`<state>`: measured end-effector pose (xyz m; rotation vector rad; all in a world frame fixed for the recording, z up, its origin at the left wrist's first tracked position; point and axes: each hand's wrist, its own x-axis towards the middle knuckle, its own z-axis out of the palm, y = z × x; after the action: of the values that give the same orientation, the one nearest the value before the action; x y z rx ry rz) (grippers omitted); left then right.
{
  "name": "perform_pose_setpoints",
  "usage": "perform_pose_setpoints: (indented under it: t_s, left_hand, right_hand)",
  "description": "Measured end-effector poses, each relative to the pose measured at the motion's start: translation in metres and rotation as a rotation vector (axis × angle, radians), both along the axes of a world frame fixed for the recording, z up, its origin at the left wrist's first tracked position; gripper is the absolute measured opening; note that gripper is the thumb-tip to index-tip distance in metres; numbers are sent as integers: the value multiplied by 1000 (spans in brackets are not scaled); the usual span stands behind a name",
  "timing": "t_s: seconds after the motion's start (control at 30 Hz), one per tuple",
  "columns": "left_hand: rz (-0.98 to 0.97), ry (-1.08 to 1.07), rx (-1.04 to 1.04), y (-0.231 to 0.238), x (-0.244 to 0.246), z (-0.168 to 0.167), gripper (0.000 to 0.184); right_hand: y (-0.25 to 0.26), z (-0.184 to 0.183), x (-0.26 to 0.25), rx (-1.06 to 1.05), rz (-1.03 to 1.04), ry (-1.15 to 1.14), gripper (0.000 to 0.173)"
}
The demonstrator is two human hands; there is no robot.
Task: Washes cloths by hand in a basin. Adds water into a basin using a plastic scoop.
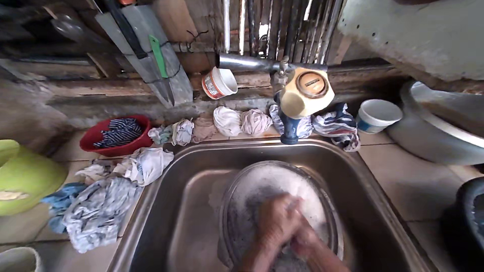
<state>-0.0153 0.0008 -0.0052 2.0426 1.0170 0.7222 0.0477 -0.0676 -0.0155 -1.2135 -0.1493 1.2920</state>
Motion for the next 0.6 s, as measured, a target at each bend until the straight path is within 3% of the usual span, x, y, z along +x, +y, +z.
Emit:
perform_pose_setpoints:
  t_s: [0.03,0.1,0.17,0.27,0.37,0.4,0.43,0.5,0.6]
  left_hand:
    - [54,100,-201,28,-7,4,39]
    - [84,243,-350,67,-21,-7,48]
    - [-11,355,-288,70,-28,-26,53]
    - [-205,551,-220,50,-26,-44,55]
    - [-319,772,-400,42,-21,-39,49]
    - [-326,844,-477,44,-21,-32,45]
    - [-321,872,-537,49,-23,-24,43]
    - [-187,570,-458,55,-38,-21,46]
    - [-64,-209,-124,36,-30,-26,36]
  right_hand:
    - [7,5,12,-91,114,-203,38]
    - [16,-1,37,-142,270,-618,45]
    - [20,-15,58,-223,473,-1021,38]
    - [21,-26,54,-466,843,-1255,43]
    - [16,-17,49,-602,1091,-1110,45]
    - [21,-16,57,-621,1091,-1023,44]
    - [22,-17,66,-548,941,-926,41]
    - [21,-19,79,-231,472,-625,33]
    - [31,-2,63,-63,206,-274,43]
